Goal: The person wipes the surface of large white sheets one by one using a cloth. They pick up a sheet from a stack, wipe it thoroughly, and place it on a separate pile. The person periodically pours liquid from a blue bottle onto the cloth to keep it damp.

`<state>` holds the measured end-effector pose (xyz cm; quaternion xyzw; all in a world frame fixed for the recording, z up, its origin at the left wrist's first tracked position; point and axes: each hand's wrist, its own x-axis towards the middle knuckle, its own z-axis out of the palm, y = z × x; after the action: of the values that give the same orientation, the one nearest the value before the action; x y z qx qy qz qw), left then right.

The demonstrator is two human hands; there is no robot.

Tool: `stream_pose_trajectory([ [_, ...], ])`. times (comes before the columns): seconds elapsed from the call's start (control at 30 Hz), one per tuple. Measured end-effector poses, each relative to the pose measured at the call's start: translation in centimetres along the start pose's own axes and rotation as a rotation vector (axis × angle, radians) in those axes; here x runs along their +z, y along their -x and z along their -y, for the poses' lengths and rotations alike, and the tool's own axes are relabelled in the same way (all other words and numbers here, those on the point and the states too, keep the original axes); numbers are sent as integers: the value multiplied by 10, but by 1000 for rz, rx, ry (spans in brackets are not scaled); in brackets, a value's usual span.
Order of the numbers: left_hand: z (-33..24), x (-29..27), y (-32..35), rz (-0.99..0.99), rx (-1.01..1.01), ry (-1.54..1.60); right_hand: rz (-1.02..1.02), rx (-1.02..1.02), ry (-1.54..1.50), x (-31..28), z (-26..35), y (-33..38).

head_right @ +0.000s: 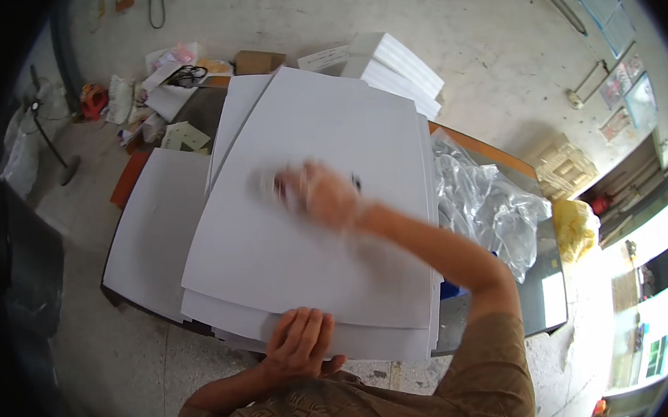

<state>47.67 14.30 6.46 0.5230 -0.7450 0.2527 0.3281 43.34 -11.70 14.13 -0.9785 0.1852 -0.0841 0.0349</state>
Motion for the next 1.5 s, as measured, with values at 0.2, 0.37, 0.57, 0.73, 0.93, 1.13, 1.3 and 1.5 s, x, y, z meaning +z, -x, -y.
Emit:
stream_pose_trajectory([
  [0.2, 6, 5, 0, -33, 160, -62, 27, -173, -74, -27, 66, 114],
  [0.37, 3, 6, 2, -68, 167, -55, -210, 381, 219, 0, -116, 56],
  [0.57, 2, 12, 4, -86, 120, -8, -129, 806, 360, -2, -221, -43],
  [0.73, 1, 7, 6, -59, 97, -9, -125, 24, 196, 14, -42, 36],
  [0.93, 6, -14, 1, 12, 36, 296, 15, 163, -57, -43, 62, 187],
  [1.13, 89, -62, -26, 38, -532, -98, -815, 1039, -664, -25, -15, 270],
  [1.3, 131, -80, -29, 275, -916, 216, -1145, 1236, -1529, -23, -18, 237],
  [1.5, 113, -94, -58, 239, -876, 181, -1021, 1026, -1740, -21, -26, 249],
])
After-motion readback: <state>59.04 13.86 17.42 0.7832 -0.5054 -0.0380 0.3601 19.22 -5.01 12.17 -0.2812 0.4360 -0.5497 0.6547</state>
